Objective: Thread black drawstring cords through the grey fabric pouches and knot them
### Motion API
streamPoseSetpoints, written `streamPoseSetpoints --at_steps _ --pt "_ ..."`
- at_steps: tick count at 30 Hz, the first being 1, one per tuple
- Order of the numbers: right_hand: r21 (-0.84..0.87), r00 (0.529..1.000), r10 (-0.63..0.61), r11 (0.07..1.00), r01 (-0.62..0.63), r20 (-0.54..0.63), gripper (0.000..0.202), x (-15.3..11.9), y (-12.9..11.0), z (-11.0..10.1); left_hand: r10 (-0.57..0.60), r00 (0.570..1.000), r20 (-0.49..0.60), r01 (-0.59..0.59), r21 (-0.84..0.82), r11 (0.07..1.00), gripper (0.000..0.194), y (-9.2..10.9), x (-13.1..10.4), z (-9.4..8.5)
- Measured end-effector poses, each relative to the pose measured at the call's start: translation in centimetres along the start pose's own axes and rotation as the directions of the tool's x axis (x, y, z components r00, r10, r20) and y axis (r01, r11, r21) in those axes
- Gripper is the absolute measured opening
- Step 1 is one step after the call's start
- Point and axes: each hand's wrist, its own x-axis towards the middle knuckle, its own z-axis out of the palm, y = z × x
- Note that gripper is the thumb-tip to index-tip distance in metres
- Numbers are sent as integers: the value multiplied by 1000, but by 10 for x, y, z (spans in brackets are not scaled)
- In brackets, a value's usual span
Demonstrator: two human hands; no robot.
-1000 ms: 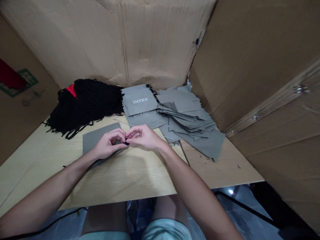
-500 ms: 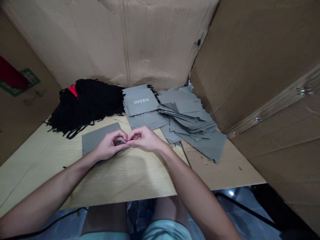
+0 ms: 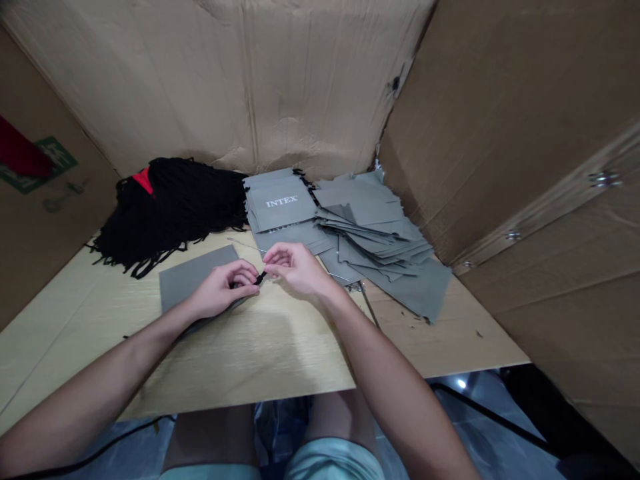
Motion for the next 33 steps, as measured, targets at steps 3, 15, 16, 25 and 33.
streamPoseSetpoints --at_steps 3,15,16,25,33 --pt "22 1000 -7 1000 8 -26 24 2 1 -3 5 999 -42 -10 -97 995 25 -1 0 3" --pt "76 982 156 984 -164 104 47 -5 3 14 1 992 -124 -16 -124 992 32 -4 -1 8" --pt "72 983 164 983 -170 84 48 -5 2 15 -1 992 -126 -13 -113 993 33 -4 -1 8" --pt "-25 991 133 991 -133 -14 41 -2 2 14 33 986 -166 -9 143 990 27 4 -3 8" --pt "-17 997 67 998 -66 37 31 -1 2 14 82 970 -228 -31 219 975 14 -3 -1 12"
